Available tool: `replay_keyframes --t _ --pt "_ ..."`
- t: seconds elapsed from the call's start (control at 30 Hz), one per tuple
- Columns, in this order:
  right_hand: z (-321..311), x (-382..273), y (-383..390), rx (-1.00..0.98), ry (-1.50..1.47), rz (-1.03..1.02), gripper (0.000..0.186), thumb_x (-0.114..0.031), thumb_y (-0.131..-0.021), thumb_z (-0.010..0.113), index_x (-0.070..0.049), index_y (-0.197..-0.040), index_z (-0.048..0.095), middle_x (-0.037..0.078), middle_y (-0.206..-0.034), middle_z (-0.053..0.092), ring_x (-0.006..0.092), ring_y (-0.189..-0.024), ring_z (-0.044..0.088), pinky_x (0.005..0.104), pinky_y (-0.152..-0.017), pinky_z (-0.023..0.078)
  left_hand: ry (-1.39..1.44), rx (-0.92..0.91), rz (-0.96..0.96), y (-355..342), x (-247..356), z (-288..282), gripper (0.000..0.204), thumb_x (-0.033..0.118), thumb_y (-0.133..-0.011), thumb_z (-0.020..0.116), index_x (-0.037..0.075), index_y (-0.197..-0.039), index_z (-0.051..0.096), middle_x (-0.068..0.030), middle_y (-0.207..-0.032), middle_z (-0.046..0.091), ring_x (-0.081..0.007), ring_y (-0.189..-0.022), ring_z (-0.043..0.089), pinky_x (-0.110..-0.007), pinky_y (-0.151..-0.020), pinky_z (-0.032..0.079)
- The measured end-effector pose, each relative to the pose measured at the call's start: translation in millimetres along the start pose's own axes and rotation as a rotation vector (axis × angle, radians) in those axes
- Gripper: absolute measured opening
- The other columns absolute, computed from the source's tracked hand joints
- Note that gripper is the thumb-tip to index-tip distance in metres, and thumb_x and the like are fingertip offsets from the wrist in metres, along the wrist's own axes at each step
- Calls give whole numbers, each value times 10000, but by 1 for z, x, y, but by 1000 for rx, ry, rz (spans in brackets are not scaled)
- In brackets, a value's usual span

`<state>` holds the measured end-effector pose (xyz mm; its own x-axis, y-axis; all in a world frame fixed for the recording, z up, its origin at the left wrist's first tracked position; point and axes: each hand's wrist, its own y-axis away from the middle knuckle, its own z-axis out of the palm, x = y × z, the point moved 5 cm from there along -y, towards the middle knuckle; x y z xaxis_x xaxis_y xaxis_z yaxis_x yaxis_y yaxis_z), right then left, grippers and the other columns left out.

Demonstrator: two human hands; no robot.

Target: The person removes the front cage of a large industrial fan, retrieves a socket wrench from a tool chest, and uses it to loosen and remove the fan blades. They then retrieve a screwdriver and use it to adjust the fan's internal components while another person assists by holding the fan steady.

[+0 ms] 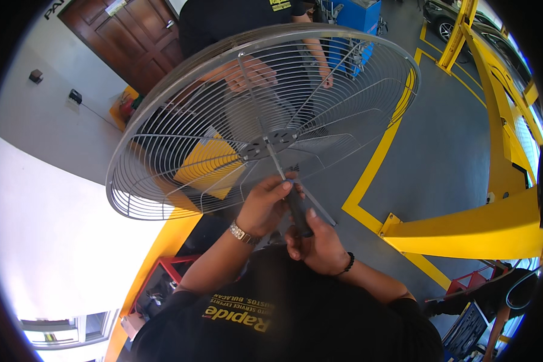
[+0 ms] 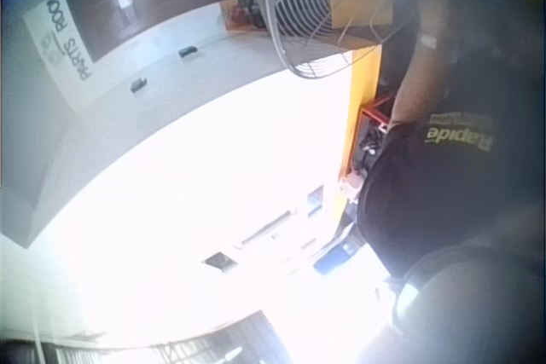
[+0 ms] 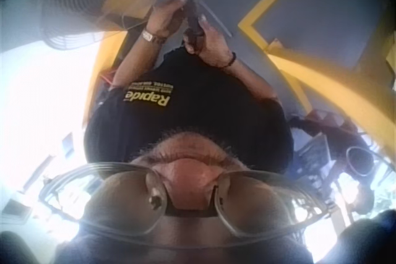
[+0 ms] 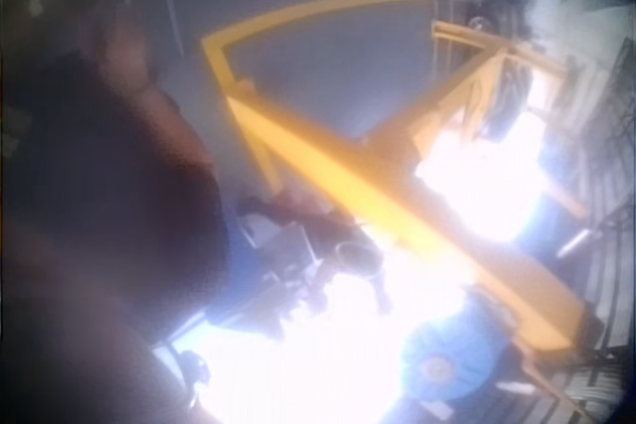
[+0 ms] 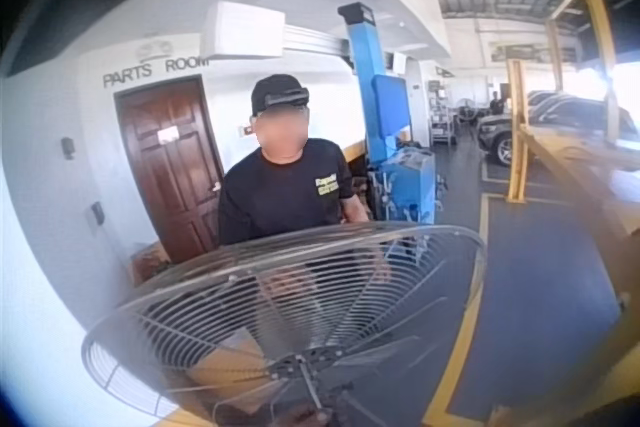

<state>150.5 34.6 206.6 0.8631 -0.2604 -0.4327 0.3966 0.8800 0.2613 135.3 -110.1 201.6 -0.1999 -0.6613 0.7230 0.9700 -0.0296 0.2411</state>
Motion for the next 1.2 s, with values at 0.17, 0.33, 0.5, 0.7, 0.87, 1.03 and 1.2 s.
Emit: replay_keyframes --t 0.17,0.33,0.5,0.7,0.87,1.03,1.2 --pt "-3 -2 -1 -99 -151 36 353 -351 -1004 424 -50 -1187 442 113 -872 569 206 -741 558 322 -670 448 112 -17 -11 1 5 10 436 221 -917 635 33 -1292 517 -102 -1103 630 -236 -1026 619 -355 -719 542" --pt "-5 5 -8 104 -20 -56 357 -365 -1004 405 -55 -1172 463 113 -875 563 211 -751 555 324 -671 443 -2 33 10 0 -2 -9 431 216 -927 617 31 -1299 505 -109 -1126 627 -246 -1055 610 -379 -802 529" --pt "3 0 -6 -3 -233 117 326 -363 -985 460 -65 -1104 517 94 -773 557 210 -664 523 319 -641 415 154 54 10 4 11 16 393 214 -923 626 31 -1260 538 -101 -1083 642 -233 -1010 618 -373 -860 510" --pt "5 6 -8 77 -151 70 412 -438 -989 411 -62 -1110 528 87 -751 550 214 -638 507 311 -623 405 -52 29 33 1 0 -6 409 227 -917 635 41 -1267 537 -131 -1123 628 -251 -1019 617 -377 -819 530" --pt "-7 10 -5 -102 -253 114 405 -445 -993 403 -73 -1106 513 89 -804 554 202 -690 502 310 -657 405 114 -50 63 -1 2 5 396 236 -909 649 45 -1241 548 -132 -1096 625 -234 -950 626 -350 -809 528" --pt "-2 12 -7 105 -182 47 397 -422 -983 423 -64 -1121 526 105 -805 550 199 -697 492 307 -662 406 -72 50 65 -4 -4 -14 407 247 -917 620 22 -1245 533 -145 -1104 617 -246 -965 615 -360 -841 509" --pt "3 1 0 -35 -287 101 283 -342 -988 449 -86 -1100 489 84 -818 519 191 -700 485 311 -665 408 166 -153 108 -7 10 11 339 184 -907 610 -6 -1182 552 -125 -1118 624 -247 -1005 601 -372 -907 482"
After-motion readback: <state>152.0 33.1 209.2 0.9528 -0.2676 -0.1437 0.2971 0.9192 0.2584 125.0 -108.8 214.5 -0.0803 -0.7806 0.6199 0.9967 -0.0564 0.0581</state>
